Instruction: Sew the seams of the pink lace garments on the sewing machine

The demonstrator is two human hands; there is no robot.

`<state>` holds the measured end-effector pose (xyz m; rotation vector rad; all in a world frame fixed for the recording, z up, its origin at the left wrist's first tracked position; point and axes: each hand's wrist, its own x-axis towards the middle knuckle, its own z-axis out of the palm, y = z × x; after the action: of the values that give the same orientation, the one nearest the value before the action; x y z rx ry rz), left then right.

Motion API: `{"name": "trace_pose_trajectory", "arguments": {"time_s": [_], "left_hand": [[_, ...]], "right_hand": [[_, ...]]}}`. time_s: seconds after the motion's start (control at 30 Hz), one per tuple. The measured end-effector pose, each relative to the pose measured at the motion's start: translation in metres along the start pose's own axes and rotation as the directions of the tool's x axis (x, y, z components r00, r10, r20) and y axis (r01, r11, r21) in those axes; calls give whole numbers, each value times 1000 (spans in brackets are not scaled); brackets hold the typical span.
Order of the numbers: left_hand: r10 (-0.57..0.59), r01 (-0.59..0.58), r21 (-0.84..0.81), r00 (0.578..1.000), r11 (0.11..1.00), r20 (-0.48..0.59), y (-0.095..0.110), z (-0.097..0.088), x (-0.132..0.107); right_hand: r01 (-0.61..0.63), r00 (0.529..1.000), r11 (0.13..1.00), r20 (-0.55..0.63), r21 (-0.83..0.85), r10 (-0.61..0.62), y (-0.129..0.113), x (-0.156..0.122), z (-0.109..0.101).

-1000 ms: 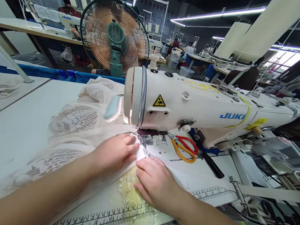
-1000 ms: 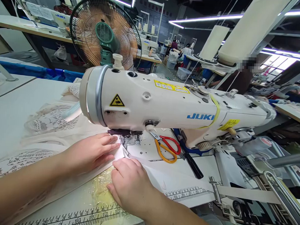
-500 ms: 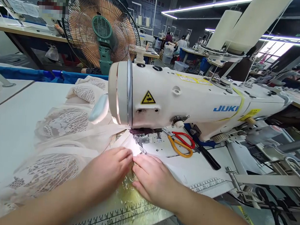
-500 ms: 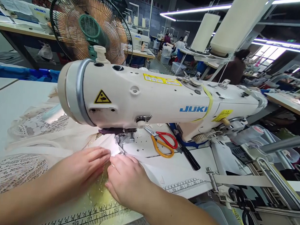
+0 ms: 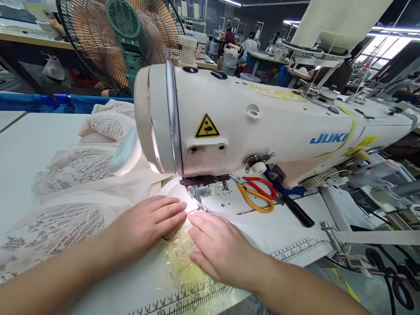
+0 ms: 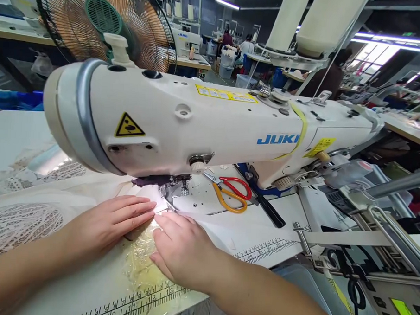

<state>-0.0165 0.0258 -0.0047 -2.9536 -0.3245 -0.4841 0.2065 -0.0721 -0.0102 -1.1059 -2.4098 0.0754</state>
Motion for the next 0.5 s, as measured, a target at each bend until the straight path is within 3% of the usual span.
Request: {"name": "trace_pose_trajectory", "arguments": {"time_s": [0.5], "left_hand": [[-4, 4, -14, 1000, 1000, -4, -43, 16, -4]], "right_hand": [[5, 1000, 1000, -28, -1, -5, 3, 1, 1]]}}
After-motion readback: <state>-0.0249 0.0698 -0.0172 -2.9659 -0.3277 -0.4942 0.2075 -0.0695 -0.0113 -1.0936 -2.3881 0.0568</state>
